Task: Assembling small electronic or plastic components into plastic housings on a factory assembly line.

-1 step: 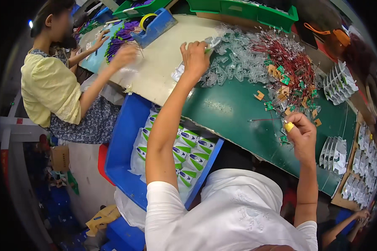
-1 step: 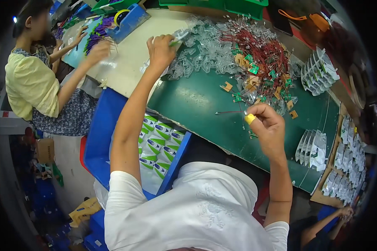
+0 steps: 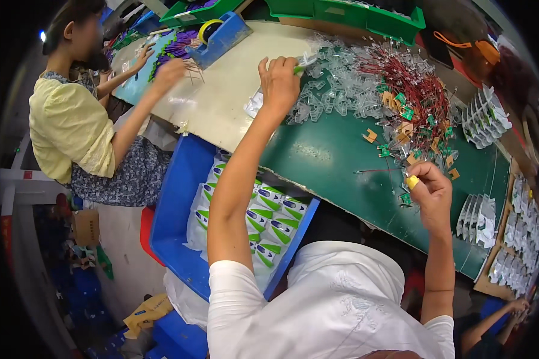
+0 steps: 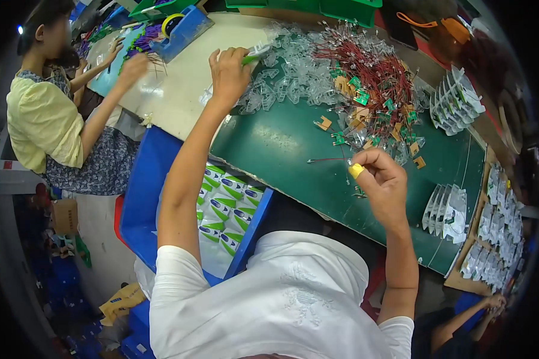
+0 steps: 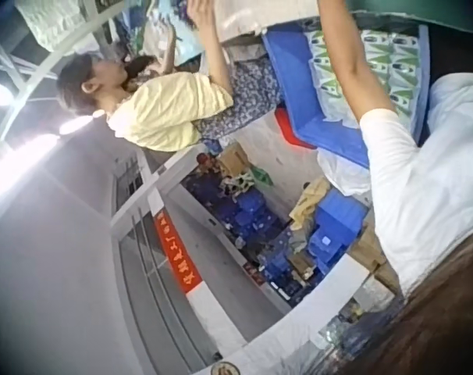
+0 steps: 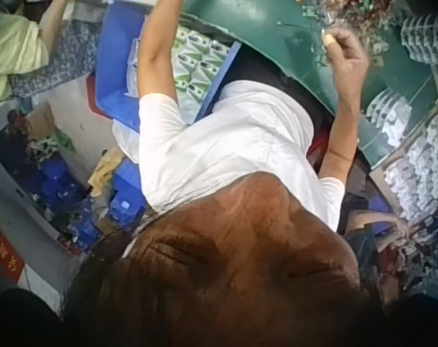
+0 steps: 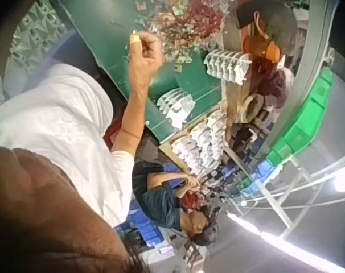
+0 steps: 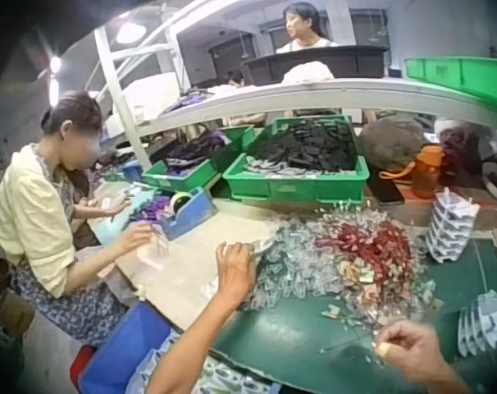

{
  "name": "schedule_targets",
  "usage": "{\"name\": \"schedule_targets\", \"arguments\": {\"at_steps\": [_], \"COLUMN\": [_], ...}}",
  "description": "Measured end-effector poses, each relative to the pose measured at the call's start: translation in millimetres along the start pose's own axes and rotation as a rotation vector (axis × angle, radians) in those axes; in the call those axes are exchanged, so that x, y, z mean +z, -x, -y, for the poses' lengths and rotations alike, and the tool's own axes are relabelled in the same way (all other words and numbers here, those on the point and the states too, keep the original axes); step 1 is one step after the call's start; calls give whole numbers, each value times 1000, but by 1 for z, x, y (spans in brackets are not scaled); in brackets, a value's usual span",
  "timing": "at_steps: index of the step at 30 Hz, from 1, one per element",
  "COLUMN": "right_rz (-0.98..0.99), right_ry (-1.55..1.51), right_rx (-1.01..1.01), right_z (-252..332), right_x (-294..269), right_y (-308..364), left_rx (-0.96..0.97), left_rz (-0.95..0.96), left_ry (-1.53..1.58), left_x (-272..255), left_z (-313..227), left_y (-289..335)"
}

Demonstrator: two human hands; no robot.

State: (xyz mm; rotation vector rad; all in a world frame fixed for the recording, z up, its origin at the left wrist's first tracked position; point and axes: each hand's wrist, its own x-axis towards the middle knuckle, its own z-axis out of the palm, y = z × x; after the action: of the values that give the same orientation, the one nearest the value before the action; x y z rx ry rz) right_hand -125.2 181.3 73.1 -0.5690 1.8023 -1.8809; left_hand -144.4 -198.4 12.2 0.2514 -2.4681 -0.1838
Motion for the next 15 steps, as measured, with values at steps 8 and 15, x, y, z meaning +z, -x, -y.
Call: {"name": "schedule_targets", "arguments": {"at_steps": [8,15], "right_rz": [96,239], "right_ry": [444,789], "right_rx": [-86,-321], "right_z": [-3,-36], "right_x": [8,43], "right_y": [15,5], "left_rx": [389,208], "left_rz": [172,286], "left_ry": [238,369], "left_x": [-91,-80], "left_z": [-126,-139], "left_y": [147,191]}}
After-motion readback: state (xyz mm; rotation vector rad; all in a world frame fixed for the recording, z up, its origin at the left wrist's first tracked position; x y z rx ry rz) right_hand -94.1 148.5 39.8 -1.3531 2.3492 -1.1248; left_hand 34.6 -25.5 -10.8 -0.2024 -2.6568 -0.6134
